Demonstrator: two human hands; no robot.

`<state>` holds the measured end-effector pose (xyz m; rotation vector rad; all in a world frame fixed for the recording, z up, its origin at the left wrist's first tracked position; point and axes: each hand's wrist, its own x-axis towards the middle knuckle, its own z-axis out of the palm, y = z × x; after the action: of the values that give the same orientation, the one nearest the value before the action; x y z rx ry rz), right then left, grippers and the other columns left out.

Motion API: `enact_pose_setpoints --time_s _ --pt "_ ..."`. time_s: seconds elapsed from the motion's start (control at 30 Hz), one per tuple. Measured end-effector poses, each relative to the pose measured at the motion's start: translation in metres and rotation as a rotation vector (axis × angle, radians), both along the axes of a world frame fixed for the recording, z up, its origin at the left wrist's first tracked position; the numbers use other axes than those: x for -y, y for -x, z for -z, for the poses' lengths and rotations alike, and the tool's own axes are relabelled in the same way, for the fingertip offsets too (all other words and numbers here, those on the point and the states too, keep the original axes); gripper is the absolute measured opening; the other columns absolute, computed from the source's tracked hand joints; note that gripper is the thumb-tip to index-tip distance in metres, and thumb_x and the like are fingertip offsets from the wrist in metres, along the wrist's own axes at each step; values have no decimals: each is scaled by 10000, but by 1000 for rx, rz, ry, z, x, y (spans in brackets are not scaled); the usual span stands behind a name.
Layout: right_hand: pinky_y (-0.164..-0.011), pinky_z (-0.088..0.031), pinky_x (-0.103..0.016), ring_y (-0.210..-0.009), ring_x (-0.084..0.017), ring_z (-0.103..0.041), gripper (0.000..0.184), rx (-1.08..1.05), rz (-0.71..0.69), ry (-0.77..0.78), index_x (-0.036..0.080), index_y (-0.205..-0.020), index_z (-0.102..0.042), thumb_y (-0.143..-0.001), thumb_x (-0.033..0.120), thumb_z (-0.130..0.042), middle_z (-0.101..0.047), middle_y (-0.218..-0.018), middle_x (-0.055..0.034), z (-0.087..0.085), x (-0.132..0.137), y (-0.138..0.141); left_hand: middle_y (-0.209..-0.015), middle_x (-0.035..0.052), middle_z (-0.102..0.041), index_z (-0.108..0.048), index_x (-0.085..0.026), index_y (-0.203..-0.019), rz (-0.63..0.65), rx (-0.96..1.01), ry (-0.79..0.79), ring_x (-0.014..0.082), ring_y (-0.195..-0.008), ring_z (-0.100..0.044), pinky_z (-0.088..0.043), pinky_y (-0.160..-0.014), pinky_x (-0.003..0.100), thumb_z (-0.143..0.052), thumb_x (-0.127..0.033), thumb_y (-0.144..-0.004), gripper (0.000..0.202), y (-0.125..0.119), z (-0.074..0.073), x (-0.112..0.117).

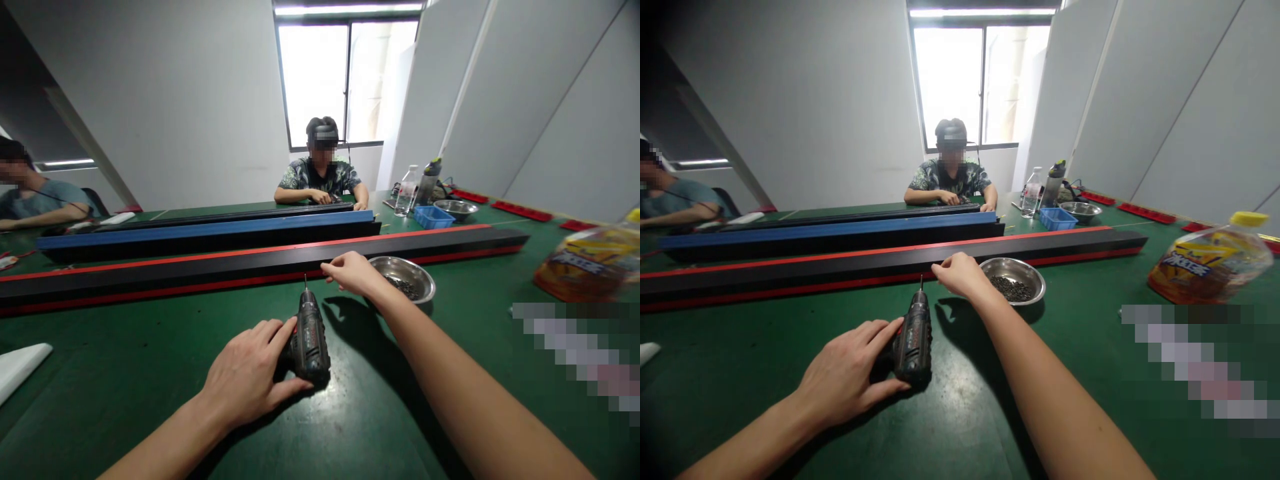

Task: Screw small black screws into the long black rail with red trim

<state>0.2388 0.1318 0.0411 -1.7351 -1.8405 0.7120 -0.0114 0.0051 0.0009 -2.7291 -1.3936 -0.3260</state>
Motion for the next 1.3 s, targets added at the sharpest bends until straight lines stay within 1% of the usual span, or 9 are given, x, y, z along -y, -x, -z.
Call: enact_pose_setpoints --time_s 0.1,0.17,0.27,0.33,0.47,0.6,0.73,1.07,1.3 --pt "-796 -557 -308 -833 -261 -758 421 104 99 -54 153 -873 -831 -975 500 -617 -807 -857 -146 -23 3 -24 -1284 138 -680 -514 -171 -1501 -2 -11 -10 334 -1095 -689 -594 -924 475 -740 -651 -886 812 1 1 -1" --pt "-862 -561 -360 -940 -317 -763 457 296 251 -102 152 -886 -825 -946 567 -642 -799 -935 -197 -33 4 -45 -1305 149 -675 -516 -167 -1500 -11 -16 -20 344 -1114 -684 -594 -937 485 -755 -661 -871 835 1 2 -2" --pt "-890 -568 -432 -1042 -376 -752 517 504 431 -76 140 -1007 -816 -928 618 -634 -775 -1062 -256 -36 4 -74 -1323 163 -670 -517 -163 -1501 -20 -7 -24 356 -1136 -679 -593 -950 500 -755 -666 -862 848 0 2 -2" --pt "-875 -575 -440 -1056 -383 -750 541 565 466 -16 130 -1037 -813 -922 626 -629 -767 -1093 -270 -32 2 -89 -1322 166 -668 -508 -161 -1505 -16 9 -14 354 -1143 -677 -591 -958 503 -735 -658 -874 835 0 2 0" --pt "-818 -585 -407 -1013 -361 -763 430 597 407 80 170 -958 -827 -840 574 -737 -784 -1035 -231 -19 -3 -100 -1312 162 -672 -502 -173 -1499 11 30 13 346 -1139 -677 -587 -967 498 -701 -666 -885 812 3 0 4" --pt "-749 -593 -382 -833 -321 -782 174 549 233 190 208 -751 -804 -711 367 -860 -791 -867 -161 -6 -1 -92 -1314 161 -676 -499 -179 -1497 30 27 24 346 -1125 -684 -594 -954 492 -715 -654 -870 816 6 1 8" --pt "-741 -594 -362 -788 -296 -783 68 586 138 250 201 -657 -769 -693 186 -825 -797 -850 -150 -1 1 -83 -1331 161 -673 -493 -182 -1502 62 33 24 344 -1143 -687 -596 -960 482 -677 -679 -895 805 10 1 10" --pt "-742 -588 -345 -841 -289 -782 121 591 151 168 196 -855 -836 -760 175 -764 -804 -936 -172 2 -7 -97 -1319 144 -686 -514 -202 -1501 121 62 2 327 -1087 -701 -597 -931 452 -722 -690 -849 840 14 4 14" --pt "-775 -582 -350 -938 -301 -773 215 613 210 131 208 -990 -850 -808 223 -737 -802 -1074 -184 -14 0 -87 -1312 158 -690 -501 -188 -1502 161 44 -4 334 -1070 -707 -606 -896 454 -695 -713 -863 849 16 3 13"
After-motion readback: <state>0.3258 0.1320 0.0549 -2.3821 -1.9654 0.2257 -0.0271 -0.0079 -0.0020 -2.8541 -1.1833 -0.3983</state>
